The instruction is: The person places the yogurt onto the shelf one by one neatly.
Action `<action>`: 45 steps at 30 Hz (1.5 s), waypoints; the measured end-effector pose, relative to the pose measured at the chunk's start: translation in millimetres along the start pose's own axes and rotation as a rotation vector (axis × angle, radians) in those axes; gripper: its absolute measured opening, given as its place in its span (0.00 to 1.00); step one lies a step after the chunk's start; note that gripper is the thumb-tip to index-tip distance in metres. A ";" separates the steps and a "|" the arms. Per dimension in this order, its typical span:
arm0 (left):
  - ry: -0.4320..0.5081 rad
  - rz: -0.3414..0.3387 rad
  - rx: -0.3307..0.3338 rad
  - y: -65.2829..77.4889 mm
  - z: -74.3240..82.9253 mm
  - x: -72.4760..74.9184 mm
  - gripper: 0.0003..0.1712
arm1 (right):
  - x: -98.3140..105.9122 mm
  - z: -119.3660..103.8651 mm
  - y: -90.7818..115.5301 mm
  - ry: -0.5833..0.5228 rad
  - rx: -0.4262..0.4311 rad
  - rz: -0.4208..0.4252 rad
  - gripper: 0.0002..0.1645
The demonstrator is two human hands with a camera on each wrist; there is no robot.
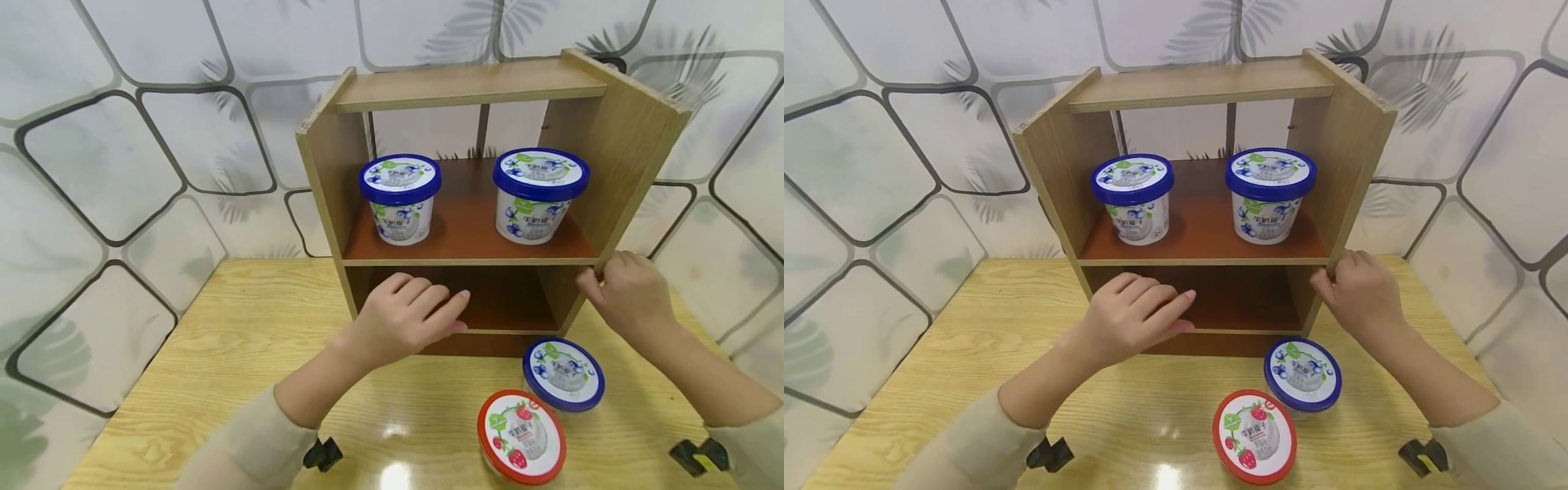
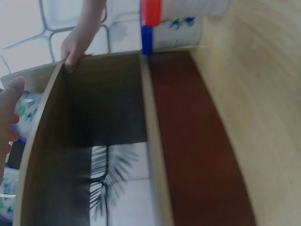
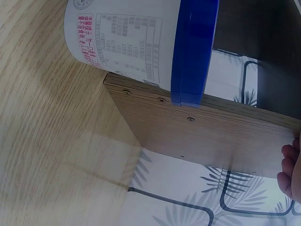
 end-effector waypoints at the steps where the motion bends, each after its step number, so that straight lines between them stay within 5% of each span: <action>1: 0.007 0.002 -0.013 0.5 4.5 -1.8 0.18 | 0.0 0.2 0.0 -0.001 0.000 -0.001 0.25; 25: 0.252 0.014 -0.213 12.6 70.3 -16.2 0.17 | -0.7 0.7 -1.1 0.001 0.001 -0.023 0.24; 36: 0.354 -0.092 -0.339 21.7 108.8 -16.3 0.17 | -0.5 3.9 1.2 0.000 -0.031 -0.020 0.24; 45: 0.428 -0.159 -0.348 14.2 131.9 -11.2 0.20 | -0.8 2.4 0.7 -0.011 -0.022 -0.020 0.24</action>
Point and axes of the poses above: each hand's wrist, its own y-axis away from the middle knuckle, its own x-axis out of the back of the hand, z = x × y, the point moved 10 cm from there along -y, towards the middle knuckle, and after that the axes turned 3 degrees about y, right-handed, at the moved point
